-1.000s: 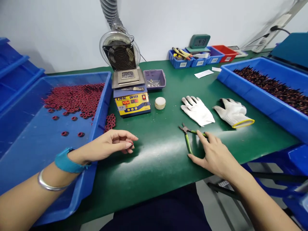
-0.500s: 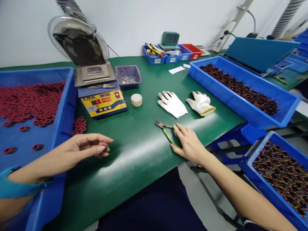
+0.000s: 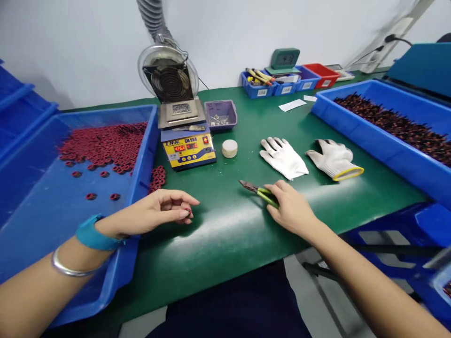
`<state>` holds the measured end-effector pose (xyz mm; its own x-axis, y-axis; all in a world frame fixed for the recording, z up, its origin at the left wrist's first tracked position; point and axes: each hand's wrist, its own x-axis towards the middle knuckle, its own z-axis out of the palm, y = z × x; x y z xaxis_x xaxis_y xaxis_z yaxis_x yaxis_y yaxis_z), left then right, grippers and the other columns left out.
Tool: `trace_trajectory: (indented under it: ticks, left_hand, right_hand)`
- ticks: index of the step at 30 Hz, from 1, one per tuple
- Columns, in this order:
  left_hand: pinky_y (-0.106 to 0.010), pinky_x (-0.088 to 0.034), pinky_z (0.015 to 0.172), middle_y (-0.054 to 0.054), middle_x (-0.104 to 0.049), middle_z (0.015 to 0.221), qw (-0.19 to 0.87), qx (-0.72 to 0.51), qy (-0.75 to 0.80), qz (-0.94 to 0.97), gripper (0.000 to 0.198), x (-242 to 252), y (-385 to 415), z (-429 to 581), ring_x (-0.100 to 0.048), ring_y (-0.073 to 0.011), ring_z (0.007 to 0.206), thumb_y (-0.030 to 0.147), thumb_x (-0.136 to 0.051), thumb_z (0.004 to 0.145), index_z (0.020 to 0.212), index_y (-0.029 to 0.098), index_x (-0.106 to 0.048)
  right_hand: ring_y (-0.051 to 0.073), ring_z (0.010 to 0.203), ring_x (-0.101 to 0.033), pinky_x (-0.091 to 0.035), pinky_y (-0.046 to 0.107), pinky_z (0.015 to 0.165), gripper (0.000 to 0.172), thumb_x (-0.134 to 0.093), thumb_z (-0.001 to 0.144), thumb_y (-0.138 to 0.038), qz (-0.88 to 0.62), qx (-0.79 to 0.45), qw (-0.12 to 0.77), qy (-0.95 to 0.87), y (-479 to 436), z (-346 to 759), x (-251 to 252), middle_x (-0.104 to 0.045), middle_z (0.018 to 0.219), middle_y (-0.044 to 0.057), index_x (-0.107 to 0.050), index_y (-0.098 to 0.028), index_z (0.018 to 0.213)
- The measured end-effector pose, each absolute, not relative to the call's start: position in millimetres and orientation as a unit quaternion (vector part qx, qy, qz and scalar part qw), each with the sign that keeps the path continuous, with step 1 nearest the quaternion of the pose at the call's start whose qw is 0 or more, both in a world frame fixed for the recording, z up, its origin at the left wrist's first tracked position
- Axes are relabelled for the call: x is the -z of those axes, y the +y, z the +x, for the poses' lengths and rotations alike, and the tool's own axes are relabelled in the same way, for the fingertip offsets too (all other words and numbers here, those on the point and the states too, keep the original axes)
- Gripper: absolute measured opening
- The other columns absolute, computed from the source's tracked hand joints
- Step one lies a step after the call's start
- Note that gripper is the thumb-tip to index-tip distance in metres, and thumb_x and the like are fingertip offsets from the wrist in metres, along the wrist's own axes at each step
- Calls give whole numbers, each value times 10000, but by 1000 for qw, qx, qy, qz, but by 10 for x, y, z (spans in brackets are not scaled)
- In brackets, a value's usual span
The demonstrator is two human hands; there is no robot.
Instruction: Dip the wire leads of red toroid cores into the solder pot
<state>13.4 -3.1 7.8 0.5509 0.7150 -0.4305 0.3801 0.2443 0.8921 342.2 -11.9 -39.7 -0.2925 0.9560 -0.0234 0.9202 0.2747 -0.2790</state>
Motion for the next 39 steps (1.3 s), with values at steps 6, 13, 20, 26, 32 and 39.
trace_trajectory:
  ticks: [6,13,20,26,32,39]
  left_hand:
    - [-258,-491,702,-38,-644,819,658,-120,436,602,327,-73,-30,133,-620,-131,756,275,-634,801,1084,111,-619]
    - [-284,-489,714,-50,-663,817,660,-94,427,611,311,-62,-33,136,-615,-143,751,280,-615,812,1083,125,-618]
    - [-283,-496,715,-57,-667,817,668,-54,406,621,313,-58,-35,119,-620,-151,761,270,-610,818,1096,128,-634]
    - [-285,-499,717,-71,-679,835,664,-46,403,628,323,-66,-40,117,-622,-157,768,274,-608,819,1103,123,-642]
    - [-274,-497,713,-68,-684,826,667,-53,396,628,318,-58,-38,110,-629,-152,759,269,-618,809,1091,124,-650]
    - [-275,-497,715,-68,-676,819,666,-50,392,632,306,-38,-33,106,-622,-150,765,280,-597,833,1088,120,-647]
  right_hand:
    - [182,861,-588,-474,304,778,309,-428,796,-149,-399,-461,73,-789,-195,3031,130,-628,952,49,-592,-170,1056]
    - [184,985,-589,-451,291,870,474,-438,786,-109,-336,-514,26,-788,-109,2862,14,-640,1085,61,-546,-164,1244]
    - [167,889,-583,-466,273,809,363,-455,779,-99,-309,-493,4,-814,-59,2814,-34,-633,994,58,-591,-154,1111]
    - [171,935,-599,-470,276,841,427,-475,784,-85,-301,-486,6,-821,-35,2814,-35,-643,1069,66,-578,-169,1190]
    - [178,1001,-596,-461,294,896,509,-481,807,-90,-308,-476,-1,-824,-49,2840,-28,-633,1127,65,-534,-197,1302]
    - [184,984,-595,-459,294,879,528,-482,790,-63,-315,-464,9,-828,-65,2819,-35,-641,1108,69,-546,-202,1295]
